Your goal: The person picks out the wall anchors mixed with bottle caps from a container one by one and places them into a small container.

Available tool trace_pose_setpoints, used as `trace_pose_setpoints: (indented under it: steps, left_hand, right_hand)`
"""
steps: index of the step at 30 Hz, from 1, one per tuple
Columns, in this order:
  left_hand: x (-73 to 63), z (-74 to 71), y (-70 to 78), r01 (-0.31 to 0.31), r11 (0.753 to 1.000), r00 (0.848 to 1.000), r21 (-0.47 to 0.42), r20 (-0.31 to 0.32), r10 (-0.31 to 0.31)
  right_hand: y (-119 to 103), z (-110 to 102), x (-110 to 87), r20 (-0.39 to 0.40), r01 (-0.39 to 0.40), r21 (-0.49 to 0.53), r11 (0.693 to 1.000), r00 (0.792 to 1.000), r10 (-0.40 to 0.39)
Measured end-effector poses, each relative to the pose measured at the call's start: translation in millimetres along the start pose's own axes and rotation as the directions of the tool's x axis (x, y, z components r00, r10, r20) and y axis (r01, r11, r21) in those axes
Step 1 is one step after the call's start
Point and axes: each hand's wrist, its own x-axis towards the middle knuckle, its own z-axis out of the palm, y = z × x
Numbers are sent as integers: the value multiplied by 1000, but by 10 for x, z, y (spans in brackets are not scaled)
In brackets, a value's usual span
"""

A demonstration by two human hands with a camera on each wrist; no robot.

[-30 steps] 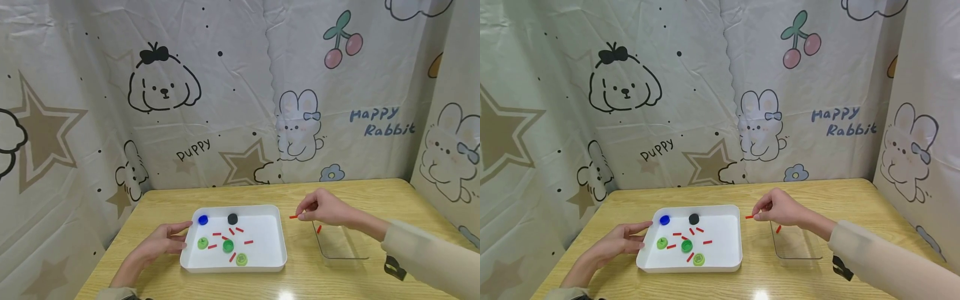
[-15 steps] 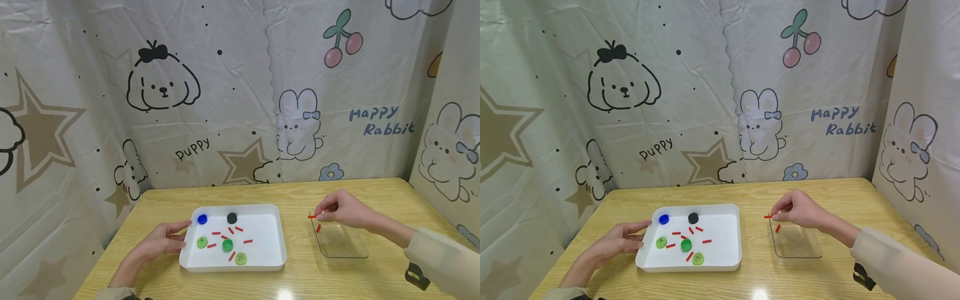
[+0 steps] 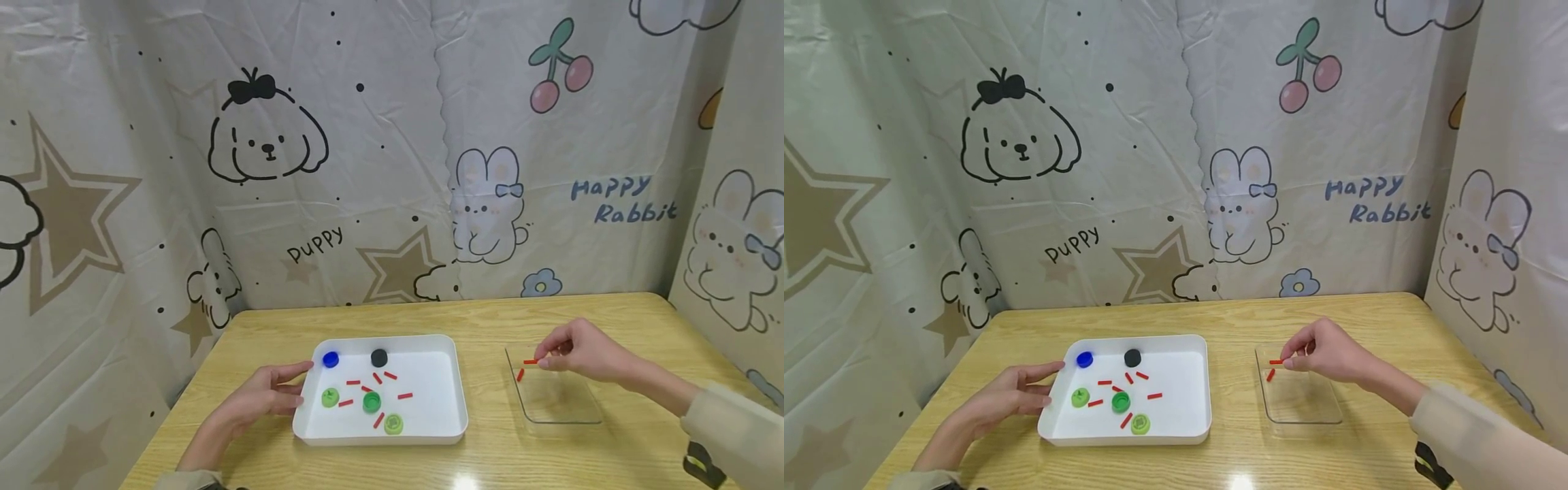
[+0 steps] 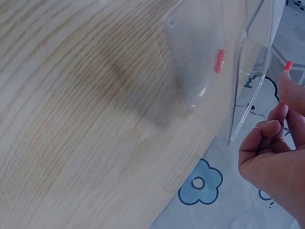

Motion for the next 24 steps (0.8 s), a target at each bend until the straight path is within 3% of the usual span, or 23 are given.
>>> trace_pose_setpoints:
  steps: [11,24]
  left_hand:
    - [1,-13,-20,-6,1000,1000,-6,12,6]
    - [17,-25,-35,-5,1000,1000,-15,20,5]
  right_hand:
    - [81,45,-2,-37,-24,-53,998,999,23]
    - [144,58,64,-55,21,-163,986,998,-30]
